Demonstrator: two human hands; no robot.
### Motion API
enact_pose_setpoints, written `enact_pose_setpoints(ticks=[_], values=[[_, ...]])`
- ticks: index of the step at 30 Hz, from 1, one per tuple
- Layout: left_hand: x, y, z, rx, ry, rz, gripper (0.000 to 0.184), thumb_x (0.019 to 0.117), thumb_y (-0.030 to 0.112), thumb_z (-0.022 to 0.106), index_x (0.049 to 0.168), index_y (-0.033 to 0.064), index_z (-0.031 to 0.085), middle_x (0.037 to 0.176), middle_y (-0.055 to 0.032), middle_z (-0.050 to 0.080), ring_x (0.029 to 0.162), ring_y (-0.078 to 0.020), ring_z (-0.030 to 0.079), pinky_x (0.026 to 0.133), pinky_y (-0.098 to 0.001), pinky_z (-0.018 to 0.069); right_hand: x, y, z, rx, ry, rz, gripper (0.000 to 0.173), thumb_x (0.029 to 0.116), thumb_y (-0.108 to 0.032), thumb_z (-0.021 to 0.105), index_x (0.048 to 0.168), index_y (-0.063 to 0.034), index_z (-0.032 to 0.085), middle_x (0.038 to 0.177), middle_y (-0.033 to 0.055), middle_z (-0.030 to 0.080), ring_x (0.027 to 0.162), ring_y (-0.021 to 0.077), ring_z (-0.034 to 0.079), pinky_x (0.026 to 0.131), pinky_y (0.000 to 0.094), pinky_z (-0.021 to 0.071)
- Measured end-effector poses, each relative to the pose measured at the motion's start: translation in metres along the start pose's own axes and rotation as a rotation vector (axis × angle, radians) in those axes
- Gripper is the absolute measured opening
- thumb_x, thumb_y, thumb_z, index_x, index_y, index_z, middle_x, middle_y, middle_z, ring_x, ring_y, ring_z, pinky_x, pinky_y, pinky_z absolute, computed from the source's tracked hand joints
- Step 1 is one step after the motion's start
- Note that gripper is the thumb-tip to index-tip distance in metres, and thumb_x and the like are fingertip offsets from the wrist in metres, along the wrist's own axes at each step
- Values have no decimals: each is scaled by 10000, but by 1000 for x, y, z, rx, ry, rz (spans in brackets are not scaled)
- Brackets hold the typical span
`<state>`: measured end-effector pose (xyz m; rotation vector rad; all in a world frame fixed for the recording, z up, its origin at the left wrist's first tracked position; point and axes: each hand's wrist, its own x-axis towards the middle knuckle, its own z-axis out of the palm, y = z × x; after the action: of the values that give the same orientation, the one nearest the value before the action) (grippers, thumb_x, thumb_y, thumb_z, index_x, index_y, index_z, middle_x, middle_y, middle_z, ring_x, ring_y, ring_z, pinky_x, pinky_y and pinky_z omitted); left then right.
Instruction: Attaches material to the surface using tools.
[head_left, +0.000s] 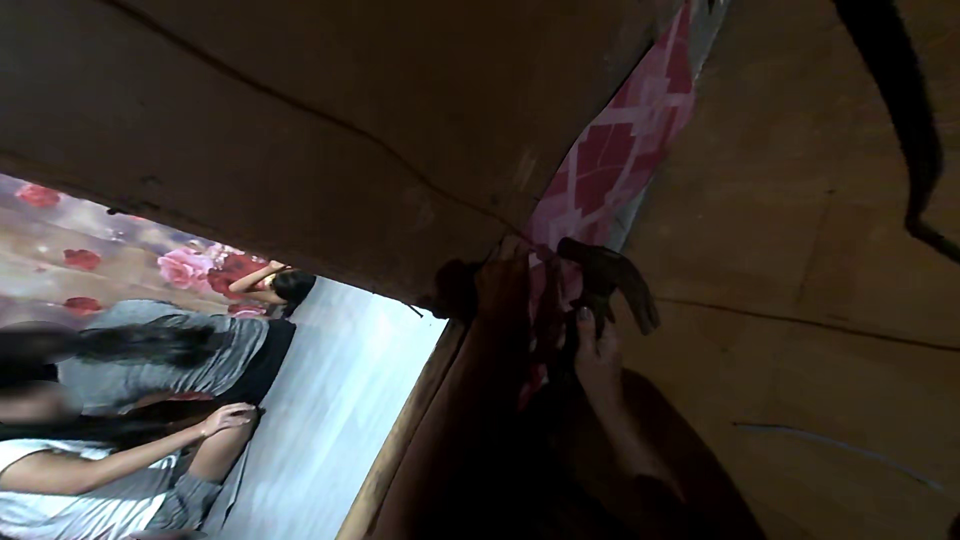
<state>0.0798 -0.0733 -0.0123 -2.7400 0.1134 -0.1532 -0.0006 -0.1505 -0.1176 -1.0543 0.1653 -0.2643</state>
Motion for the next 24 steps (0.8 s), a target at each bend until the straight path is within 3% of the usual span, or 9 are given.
enact_pose_setpoints(ticks=[3,5,7,10,13,17,19,22,24], values=[[0,1,0,-14,50,-13,216,1003,154,562,1071,43,735,885,-188,719,794,-389,711,643,-530,547,-3,1,4,85,25,-100,278,1067,-143,449,1096,94,591,719,-68,637,599,-32,609,583,161,560],[-1,1,0,-31,99,11,184,985,147,594,1039,43,734,901,-182,711,777,-384,704,616,-531,546,-2,0,8,-55,16,-94,293,1060,-168,488,1000,74,642,707,-31,642,615,-18,615,606,171,557],[-3,-1,0,-42,103,38,191,980,171,611,1051,48,738,982,-179,710,819,-385,704,638,-546,553,2,-5,7,-226,-44,2,365,1057,-225,520,1033,110,662,754,72,641,669,64,615,662,249,537],[-2,-3,1,-52,102,43,184,977,141,607,1087,52,725,993,-185,704,807,-388,697,638,-544,545,6,-3,2,-77,-44,28,337,1074,-201,472,1150,101,603,728,1,629,593,20,609,579,212,566],[0,-3,4,-27,98,29,179,975,119,602,1088,55,726,1029,-183,707,813,-382,700,633,-532,546,7,-6,-2,20,-14,-23,293,1072,-156,446,1130,89,596,708,-49,624,565,-17,595,549,172,553],[-1,-6,5,-63,200,79,163,965,95,625,1068,44,741,1026,-192,699,783,-376,702,592,-523,554,5,3,-2,-30,-31,-6,304,1067,-172,466,1122,97,596,685,-31,621,554,2,595,541,190,550],[-3,-6,3,-36,133,52,182,974,119,610,1095,59,732,967,-188,719,801,-384,711,622,-540,558,-2,3,-2,-59,-37,22,345,1068,-209,473,1156,98,601,725,-26,632,599,0,606,583,203,560],[-4,-5,4,-20,80,44,179,970,139,599,1070,66,730,916,-173,714,804,-379,708,629,-545,559,-12,1,7,-31,31,-39,295,1059,-176,484,1091,79,630,745,-78,643,643,-77,600,623,130,544],[-4,-4,1,-30,39,29,174,970,150,606,1074,71,721,847,-168,711,790,-388,705,638,-551,545,-7,2,12,-127,35,-83,297,1050,-178,511,1027,85,647,730,-44,641,647,-64,604,635,134,542]])
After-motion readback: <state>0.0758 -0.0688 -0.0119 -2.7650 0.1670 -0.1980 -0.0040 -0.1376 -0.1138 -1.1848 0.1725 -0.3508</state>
